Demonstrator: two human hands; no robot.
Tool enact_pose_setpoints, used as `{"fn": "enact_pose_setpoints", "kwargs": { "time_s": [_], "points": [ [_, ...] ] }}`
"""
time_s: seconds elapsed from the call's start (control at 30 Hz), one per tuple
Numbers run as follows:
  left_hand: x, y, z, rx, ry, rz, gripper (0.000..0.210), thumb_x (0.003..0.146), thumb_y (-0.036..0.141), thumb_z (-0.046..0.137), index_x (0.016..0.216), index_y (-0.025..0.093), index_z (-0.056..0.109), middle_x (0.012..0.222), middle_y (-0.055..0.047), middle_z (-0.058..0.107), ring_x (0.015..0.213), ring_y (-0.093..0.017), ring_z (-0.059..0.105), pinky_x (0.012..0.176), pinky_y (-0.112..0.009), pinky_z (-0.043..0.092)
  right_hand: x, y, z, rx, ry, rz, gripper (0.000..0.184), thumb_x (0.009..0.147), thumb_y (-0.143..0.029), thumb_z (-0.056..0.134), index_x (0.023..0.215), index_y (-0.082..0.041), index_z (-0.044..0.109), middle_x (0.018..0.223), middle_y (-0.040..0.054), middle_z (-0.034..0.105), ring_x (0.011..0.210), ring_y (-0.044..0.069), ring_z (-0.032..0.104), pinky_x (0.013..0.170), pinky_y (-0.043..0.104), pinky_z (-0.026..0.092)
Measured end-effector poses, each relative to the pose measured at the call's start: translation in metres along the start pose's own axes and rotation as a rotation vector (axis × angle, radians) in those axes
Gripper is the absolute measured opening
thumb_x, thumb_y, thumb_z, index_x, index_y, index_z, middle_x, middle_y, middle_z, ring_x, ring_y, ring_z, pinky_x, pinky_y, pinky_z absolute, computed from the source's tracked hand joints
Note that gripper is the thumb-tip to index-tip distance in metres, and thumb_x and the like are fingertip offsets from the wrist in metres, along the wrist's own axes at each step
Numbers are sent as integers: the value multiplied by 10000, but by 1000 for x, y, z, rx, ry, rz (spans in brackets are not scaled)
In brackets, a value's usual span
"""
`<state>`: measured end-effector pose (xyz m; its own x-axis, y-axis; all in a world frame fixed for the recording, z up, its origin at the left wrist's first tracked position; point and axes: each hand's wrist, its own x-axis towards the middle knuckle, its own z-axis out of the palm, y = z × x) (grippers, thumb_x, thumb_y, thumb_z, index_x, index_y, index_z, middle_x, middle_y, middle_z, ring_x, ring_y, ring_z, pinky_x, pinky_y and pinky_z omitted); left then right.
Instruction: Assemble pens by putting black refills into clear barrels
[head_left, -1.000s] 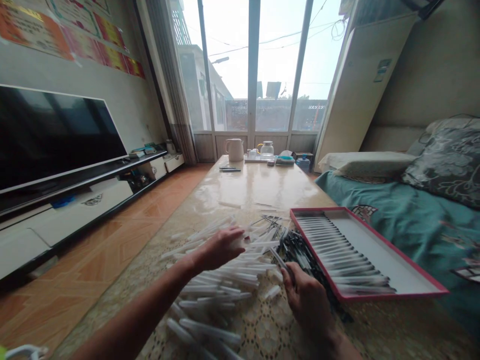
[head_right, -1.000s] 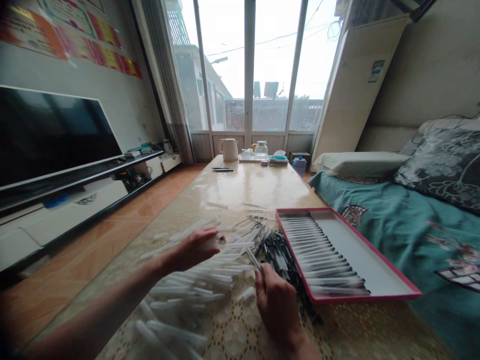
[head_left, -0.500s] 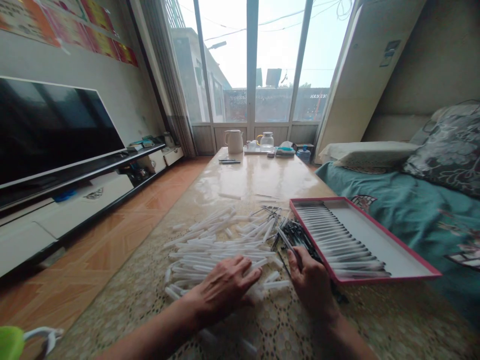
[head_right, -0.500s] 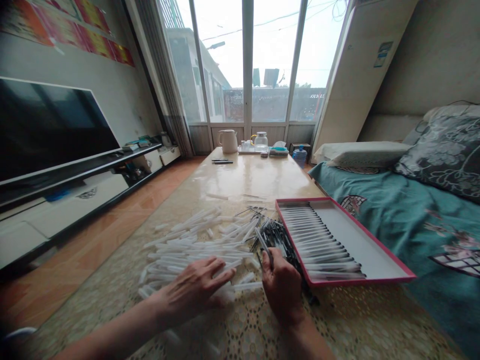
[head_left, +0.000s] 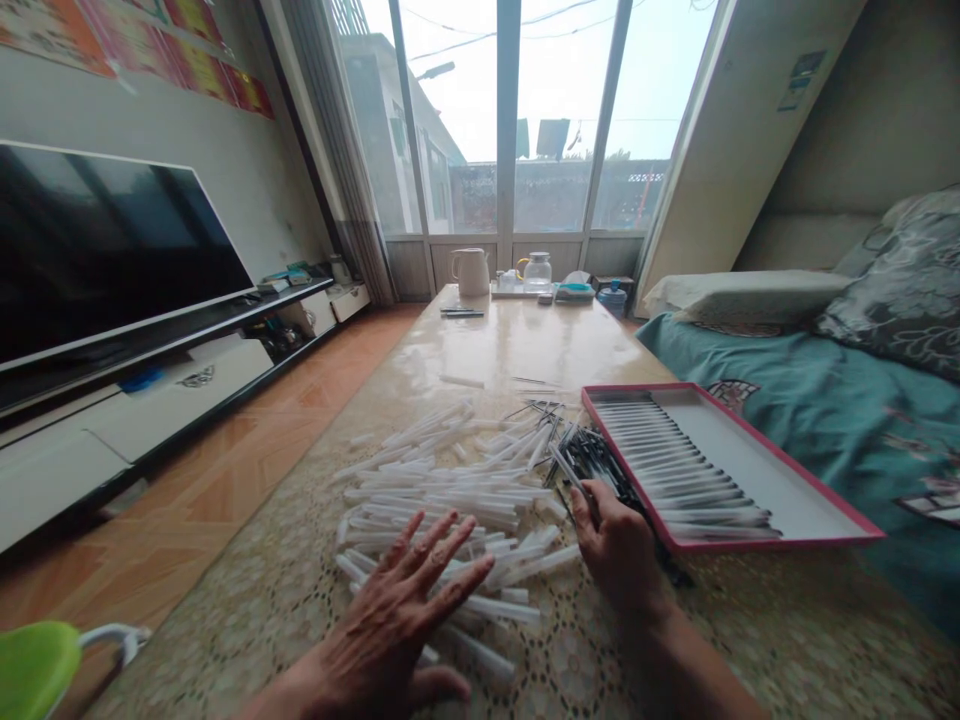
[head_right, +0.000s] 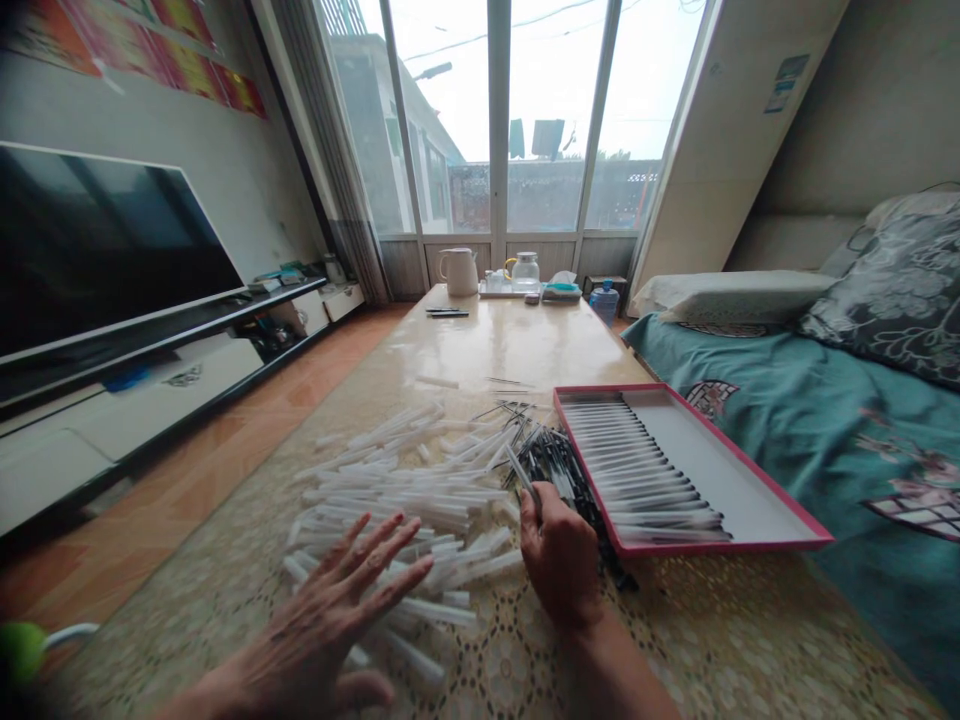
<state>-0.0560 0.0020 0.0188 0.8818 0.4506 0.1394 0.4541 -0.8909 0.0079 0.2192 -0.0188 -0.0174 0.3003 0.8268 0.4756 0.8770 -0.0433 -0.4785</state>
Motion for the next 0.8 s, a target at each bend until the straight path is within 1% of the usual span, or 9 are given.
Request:
{"fn": "enact_pose_setpoints", "kwargs": {
  "time_s": [0.07,0.13,0.2,0.33,0.63,0.73,0.8],
  "points": [
    [-6,-2,10,6,3,-26,863,729,688,439,1438,287,155,1516,-127,169,1353,-398,163,1035,-633,112,-1,-1,0,5,-14,-11,349,926,-374,344,864,-169,619,660,72,683,632,196,655,556,233,394],
    [-5,-8,18,-5,-12,-38,846,748,671,435,1440,285,139,1516,-130,170,1354,-388,169,1039,-630,106,-1,-2,-2,7,-27,-15,343,926,-370,344,861,-174,617,666,69,683,646,198,658,566,233,398],
    [1,-14,22,-13,-12,-50,822,767,650,431,1441,285,133,1518,-126,162,1361,-376,155,1047,-618,97,-1,-3,-3,7,-19,-10,340,925,-372,345,871,-176,618,668,66,683,647,198,658,561,233,397],
    [16,-28,22,-24,6,-52,800,771,639,443,1436,301,155,1512,-108,202,1360,-362,166,1059,-602,62,-1,-3,-4,12,-15,-19,349,926,-371,341,880,-170,623,652,64,678,612,188,650,539,228,386],
    [40,-55,27,-19,-5,-91,703,811,599,417,1422,323,203,1501,-96,246,1362,-336,174,1064,-569,29,-1,0,-2,14,-31,-37,326,922,-347,348,872,-174,619,654,66,681,637,193,651,548,229,381],
    [44,-59,27,-19,14,-103,720,792,621,429,1415,320,230,1496,-107,255,1355,-341,192,1058,-577,26,-2,0,-2,13,-24,-32,330,919,-349,348,869,-174,623,643,62,678,618,188,650,545,227,381],
    [43,-57,23,-13,38,-84,765,758,651,451,1412,311,246,1492,-116,262,1350,-346,203,1057,-584,14,-2,-1,-2,17,-20,-36,335,918,-351,345,870,-174,625,642,61,677,617,186,650,541,226,379]
  ]
}}
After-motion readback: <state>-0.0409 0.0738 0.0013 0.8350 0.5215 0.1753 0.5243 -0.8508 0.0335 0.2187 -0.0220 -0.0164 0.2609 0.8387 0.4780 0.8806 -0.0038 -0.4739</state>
